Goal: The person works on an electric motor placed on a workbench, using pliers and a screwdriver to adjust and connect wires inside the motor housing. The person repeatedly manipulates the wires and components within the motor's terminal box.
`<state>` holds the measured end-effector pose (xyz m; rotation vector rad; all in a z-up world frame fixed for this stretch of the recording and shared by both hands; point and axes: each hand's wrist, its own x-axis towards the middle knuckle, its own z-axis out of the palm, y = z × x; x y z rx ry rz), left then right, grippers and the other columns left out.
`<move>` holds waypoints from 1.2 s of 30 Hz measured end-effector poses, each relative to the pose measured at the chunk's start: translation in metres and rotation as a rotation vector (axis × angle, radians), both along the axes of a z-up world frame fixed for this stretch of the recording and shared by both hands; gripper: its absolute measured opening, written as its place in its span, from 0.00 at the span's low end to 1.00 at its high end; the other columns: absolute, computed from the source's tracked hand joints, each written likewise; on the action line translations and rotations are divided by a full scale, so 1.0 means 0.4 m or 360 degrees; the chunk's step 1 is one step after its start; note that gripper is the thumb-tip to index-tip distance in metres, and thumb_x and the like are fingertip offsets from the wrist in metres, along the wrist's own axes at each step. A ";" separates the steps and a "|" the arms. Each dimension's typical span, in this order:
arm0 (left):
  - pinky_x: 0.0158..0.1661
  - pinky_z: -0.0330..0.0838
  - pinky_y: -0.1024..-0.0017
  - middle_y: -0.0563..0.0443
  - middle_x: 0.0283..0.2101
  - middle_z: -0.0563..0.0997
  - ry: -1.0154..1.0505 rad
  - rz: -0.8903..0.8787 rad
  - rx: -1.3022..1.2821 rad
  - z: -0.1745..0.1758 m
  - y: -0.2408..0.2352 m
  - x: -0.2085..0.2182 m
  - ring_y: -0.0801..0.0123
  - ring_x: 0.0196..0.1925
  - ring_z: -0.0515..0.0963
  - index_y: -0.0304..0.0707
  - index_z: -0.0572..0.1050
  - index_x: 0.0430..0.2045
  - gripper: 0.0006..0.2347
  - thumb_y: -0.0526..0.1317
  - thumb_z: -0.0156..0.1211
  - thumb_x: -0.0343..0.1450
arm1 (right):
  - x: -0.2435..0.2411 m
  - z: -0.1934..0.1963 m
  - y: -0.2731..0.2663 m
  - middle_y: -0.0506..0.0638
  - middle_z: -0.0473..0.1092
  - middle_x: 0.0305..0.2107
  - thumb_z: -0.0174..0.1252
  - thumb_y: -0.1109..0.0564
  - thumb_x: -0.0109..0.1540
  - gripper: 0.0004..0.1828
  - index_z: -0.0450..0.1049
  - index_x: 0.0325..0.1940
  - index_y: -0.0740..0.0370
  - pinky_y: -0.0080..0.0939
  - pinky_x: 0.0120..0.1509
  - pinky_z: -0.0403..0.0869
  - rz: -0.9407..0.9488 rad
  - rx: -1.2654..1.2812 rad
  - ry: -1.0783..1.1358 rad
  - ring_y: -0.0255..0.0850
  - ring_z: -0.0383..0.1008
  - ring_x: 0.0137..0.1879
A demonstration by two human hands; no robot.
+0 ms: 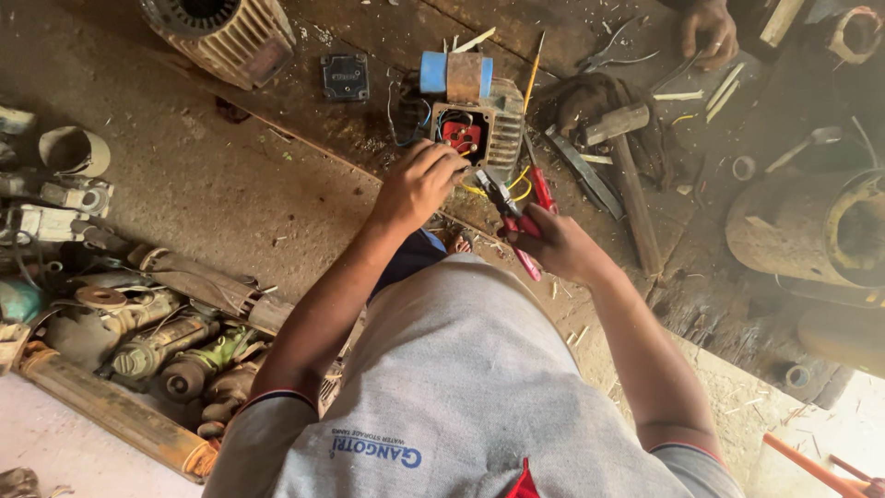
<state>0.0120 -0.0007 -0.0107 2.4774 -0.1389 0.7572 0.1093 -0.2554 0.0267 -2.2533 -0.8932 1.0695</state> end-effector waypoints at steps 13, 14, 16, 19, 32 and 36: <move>0.53 0.79 0.72 0.52 0.48 0.81 -0.0030 -0.0094 0.0237 -0.074 0.029 -0.017 0.66 0.51 0.80 0.36 0.82 0.43 0.09 0.31 0.67 0.71 | 0.008 0.047 0.048 0.52 0.75 0.29 0.54 0.46 0.67 0.16 0.70 0.48 0.61 0.43 0.40 0.77 -0.0232 -0.0027 0.0675 0.39 0.78 0.33; 0.53 0.79 0.71 0.52 0.48 0.81 -0.0016 -0.0090 0.0243 -0.079 0.029 -0.015 0.65 0.51 0.79 0.37 0.82 0.44 0.09 0.31 0.67 0.70 | 0.010 0.040 0.044 0.53 0.74 0.30 0.55 0.48 0.67 0.15 0.70 0.50 0.62 0.42 0.40 0.76 -0.0331 0.0096 0.0878 0.39 0.76 0.33; 0.53 0.78 0.71 0.53 0.50 0.81 0.0002 -0.0095 0.0228 -0.089 0.031 -0.011 0.65 0.51 0.78 0.38 0.81 0.46 0.11 0.32 0.68 0.71 | 0.013 0.018 0.029 0.54 0.73 0.32 0.55 0.53 0.67 0.14 0.69 0.52 0.65 0.41 0.40 0.75 -0.0534 0.0335 0.1314 0.40 0.75 0.34; 0.53 0.76 0.69 0.54 0.51 0.79 0.0030 -0.0123 0.0113 -0.094 0.030 0.010 0.64 0.50 0.77 0.40 0.80 0.48 0.12 0.32 0.68 0.70 | 0.023 -0.019 0.001 0.55 0.74 0.35 0.53 0.58 0.68 0.13 0.68 0.54 0.67 0.40 0.41 0.74 -0.0789 0.0654 0.1866 0.41 0.75 0.36; 0.53 0.70 0.63 0.56 0.49 0.78 0.0166 -0.0167 -0.0255 -0.009 0.023 0.016 0.60 0.50 0.75 0.42 0.77 0.41 0.13 0.34 0.73 0.65 | -0.007 0.006 -0.041 0.54 0.77 0.33 0.57 0.45 0.66 0.16 0.72 0.53 0.55 0.51 0.42 0.74 -0.0156 0.0099 0.0017 0.48 0.80 0.37; 0.54 0.72 0.62 0.52 0.47 0.76 0.0205 -0.0072 -0.0383 -0.031 0.012 0.008 0.61 0.51 0.77 0.40 0.77 0.37 0.11 0.30 0.73 0.65 | -0.031 0.014 -0.014 0.59 0.74 0.25 0.58 0.42 0.68 0.18 0.70 0.47 0.59 0.56 0.36 0.72 -0.0091 0.0006 -0.0326 0.57 0.77 0.31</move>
